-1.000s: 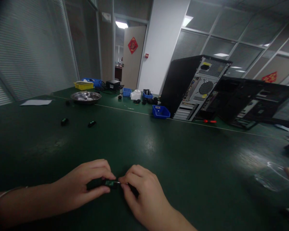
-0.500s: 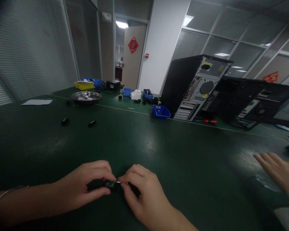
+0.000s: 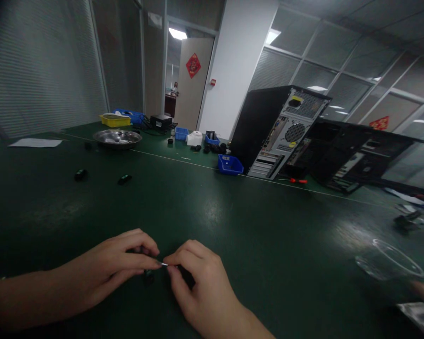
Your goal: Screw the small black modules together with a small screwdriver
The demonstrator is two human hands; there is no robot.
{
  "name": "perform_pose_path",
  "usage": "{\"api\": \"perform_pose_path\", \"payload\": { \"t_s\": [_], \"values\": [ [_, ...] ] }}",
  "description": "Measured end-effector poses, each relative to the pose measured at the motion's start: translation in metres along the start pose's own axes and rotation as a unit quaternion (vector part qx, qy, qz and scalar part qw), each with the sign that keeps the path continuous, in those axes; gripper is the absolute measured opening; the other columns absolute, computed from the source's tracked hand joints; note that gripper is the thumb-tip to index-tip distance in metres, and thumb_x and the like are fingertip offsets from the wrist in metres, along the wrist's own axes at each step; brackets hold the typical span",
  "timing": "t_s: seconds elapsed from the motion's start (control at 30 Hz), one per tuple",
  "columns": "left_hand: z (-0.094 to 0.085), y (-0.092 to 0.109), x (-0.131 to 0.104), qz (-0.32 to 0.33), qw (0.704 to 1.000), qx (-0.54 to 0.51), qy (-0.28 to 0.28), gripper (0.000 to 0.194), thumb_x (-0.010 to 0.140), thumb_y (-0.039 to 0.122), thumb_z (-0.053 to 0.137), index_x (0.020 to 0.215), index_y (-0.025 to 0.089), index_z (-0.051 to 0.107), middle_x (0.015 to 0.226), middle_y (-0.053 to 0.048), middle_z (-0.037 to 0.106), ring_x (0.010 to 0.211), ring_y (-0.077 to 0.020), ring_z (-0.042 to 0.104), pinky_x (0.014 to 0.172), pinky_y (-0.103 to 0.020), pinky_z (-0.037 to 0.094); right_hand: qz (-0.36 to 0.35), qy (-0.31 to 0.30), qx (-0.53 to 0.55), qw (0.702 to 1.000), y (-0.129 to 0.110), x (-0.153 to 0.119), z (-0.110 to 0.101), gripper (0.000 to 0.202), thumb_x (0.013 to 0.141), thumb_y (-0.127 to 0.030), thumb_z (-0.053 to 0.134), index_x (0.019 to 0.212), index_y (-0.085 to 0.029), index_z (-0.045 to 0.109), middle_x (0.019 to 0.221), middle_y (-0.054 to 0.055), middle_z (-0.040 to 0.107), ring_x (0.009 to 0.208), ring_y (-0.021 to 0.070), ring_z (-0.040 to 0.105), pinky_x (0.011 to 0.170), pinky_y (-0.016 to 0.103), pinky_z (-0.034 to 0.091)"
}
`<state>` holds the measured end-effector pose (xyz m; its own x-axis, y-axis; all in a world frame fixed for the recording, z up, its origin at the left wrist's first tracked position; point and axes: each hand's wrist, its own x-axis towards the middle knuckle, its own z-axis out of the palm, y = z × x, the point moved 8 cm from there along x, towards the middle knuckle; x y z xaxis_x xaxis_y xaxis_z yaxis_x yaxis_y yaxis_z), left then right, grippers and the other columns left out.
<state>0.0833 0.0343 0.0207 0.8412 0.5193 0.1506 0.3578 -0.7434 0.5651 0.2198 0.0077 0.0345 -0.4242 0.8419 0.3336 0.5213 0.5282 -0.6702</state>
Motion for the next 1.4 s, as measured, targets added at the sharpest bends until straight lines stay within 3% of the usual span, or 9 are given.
{"api": "perform_pose_path", "payload": {
  "t_s": [0.13,0.37,0.5,0.67,0.77,0.87,0.97,1.4],
  "values": [
    [-0.006,0.004,-0.001,-0.01,1.0,-0.006,0.019,0.043,0.088,0.001,0.045,0.121,0.023,0.061,0.121,-0.007,0.057,0.108,-0.0236,0.058,0.092,-0.035,0.049,0.008,-0.001,-0.003,1.0,0.0,0.002,0.0,0.02,0.094,-0.011,0.053,0.1,-0.02,0.071,0.091,0.006,0.067,0.084,0.0195,0.063,0.073,0.03,0.049],
    [-0.002,-0.005,0.0,-0.079,0.997,-0.01,0.024,0.033,0.083,0.021,0.068,0.115,0.02,0.06,0.118,-0.009,0.058,0.106,-0.0291,0.057,0.093,-0.045,0.05,0.019,-0.024,-0.028,0.999,0.002,0.001,0.003,0.019,0.095,-0.012,0.053,0.099,-0.018,0.07,0.092,0.007,0.067,0.084,0.0203,0.062,0.074,0.032,0.049],
    [-0.002,-0.004,0.0,-0.051,0.998,-0.006,0.028,0.032,0.087,0.015,0.058,0.118,0.022,0.059,0.118,-0.007,0.059,0.107,-0.0271,0.057,0.094,-0.043,0.049,0.017,-0.03,-0.036,0.999,0.002,0.001,0.005,0.019,0.094,-0.012,0.053,0.1,-0.019,0.07,0.093,0.006,0.067,0.085,0.0202,0.062,0.075,0.032,0.049],
    [-0.007,0.011,-0.003,0.0,1.0,-0.013,0.021,0.055,0.082,0.002,0.048,0.132,0.024,0.049,0.128,-0.007,0.06,0.117,-0.0256,0.056,0.107,-0.043,0.041,0.023,-0.012,-0.029,0.999,0.003,0.002,0.001,0.021,0.094,-0.011,0.052,0.1,-0.021,0.07,0.093,0.006,0.068,0.085,0.0198,0.063,0.076,0.031,0.05],
    [-0.008,0.01,-0.002,-0.01,0.999,-0.016,0.03,0.051,0.086,0.009,0.055,0.134,0.021,0.047,0.129,-0.009,0.059,0.116,-0.0278,0.056,0.104,-0.043,0.042,0.023,-0.009,-0.034,0.999,0.003,0.002,0.0,0.022,0.094,-0.011,0.053,0.101,-0.021,0.07,0.094,0.005,0.068,0.085,0.0196,0.063,0.075,0.031,0.05],
    [-0.004,0.0,0.0,-0.047,0.998,-0.003,0.04,0.037,0.086,0.019,0.065,0.122,0.02,0.056,0.118,-0.009,0.062,0.106,-0.0295,0.057,0.094,-0.044,0.045,0.021,-0.01,-0.042,0.999,0.004,0.001,0.001,0.023,0.093,-0.01,0.053,0.101,-0.022,0.07,0.093,0.005,0.067,0.084,0.0195,0.062,0.074,0.031,0.049],
    [0.001,-0.006,0.003,-0.054,0.998,0.011,0.036,0.022,0.086,0.013,0.062,0.107,0.021,0.062,0.103,-0.006,0.064,0.096,-0.0264,0.057,0.087,-0.04,0.044,0.02,-0.012,-0.055,0.998,0.004,0.0,0.002,0.023,0.093,-0.01,0.053,0.1,-0.022,0.071,0.091,0.005,0.066,0.082,0.0196,0.061,0.073,0.03,0.049],
    [0.002,-0.007,0.002,0.002,0.997,-0.015,0.07,0.03,0.088,0.004,0.058,0.109,0.024,0.065,0.1,-0.003,0.065,0.093,-0.0218,0.059,0.08,-0.031,0.041,0.011,-0.037,-0.096,0.995,-0.001,0.001,0.008,0.02,0.09,-0.009,0.052,0.094,-0.019,0.069,0.088,0.005,0.064,0.079,0.0194,0.058,0.071,0.031,0.047]
  ]
}}
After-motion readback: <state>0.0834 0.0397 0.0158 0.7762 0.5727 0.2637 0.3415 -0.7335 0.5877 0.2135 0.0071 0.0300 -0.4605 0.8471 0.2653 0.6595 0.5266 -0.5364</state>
